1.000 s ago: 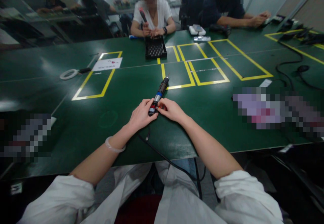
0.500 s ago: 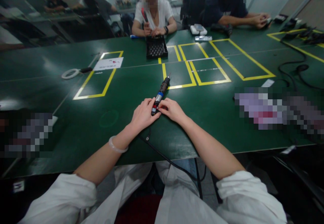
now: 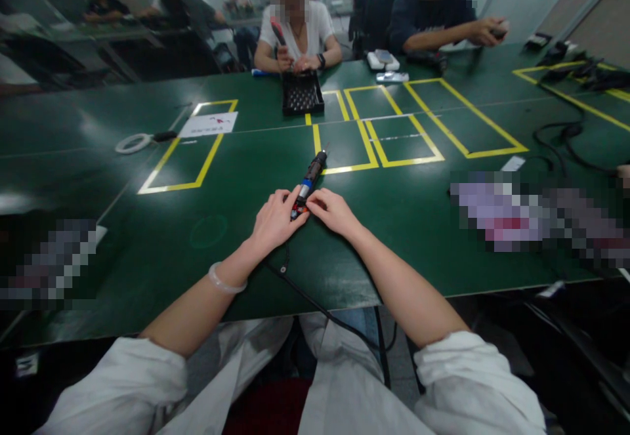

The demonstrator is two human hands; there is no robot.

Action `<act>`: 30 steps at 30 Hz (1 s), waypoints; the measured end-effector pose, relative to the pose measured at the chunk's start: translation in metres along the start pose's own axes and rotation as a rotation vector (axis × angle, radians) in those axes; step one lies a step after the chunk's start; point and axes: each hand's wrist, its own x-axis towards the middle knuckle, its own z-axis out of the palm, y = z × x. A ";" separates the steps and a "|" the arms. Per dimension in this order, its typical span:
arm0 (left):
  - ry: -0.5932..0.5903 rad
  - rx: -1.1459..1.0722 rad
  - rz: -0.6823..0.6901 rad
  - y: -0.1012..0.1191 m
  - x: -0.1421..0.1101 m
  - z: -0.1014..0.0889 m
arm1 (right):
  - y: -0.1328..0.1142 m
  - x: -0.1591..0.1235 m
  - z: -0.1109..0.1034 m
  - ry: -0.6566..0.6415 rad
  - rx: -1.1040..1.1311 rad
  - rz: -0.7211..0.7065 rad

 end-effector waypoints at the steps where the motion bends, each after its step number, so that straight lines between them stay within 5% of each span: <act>1: -0.007 0.004 0.001 -0.004 0.000 -0.001 | 0.000 0.000 -0.001 -0.002 0.000 0.010; 8: -0.030 0.054 -0.100 -0.056 0.009 -0.007 | 0.002 -0.001 0.000 -0.044 -0.037 0.000; 23: -0.076 0.094 -0.577 -0.262 -0.005 -0.033 | 0.003 -0.001 0.002 -0.088 -0.033 0.068; 27: -0.099 0.113 -0.655 -0.289 -0.007 -0.041 | 0.002 -0.001 0.002 -0.096 -0.009 0.085; 30: -0.025 0.191 -0.637 -0.289 -0.010 -0.041 | 0.001 -0.001 0.002 -0.094 0.002 0.092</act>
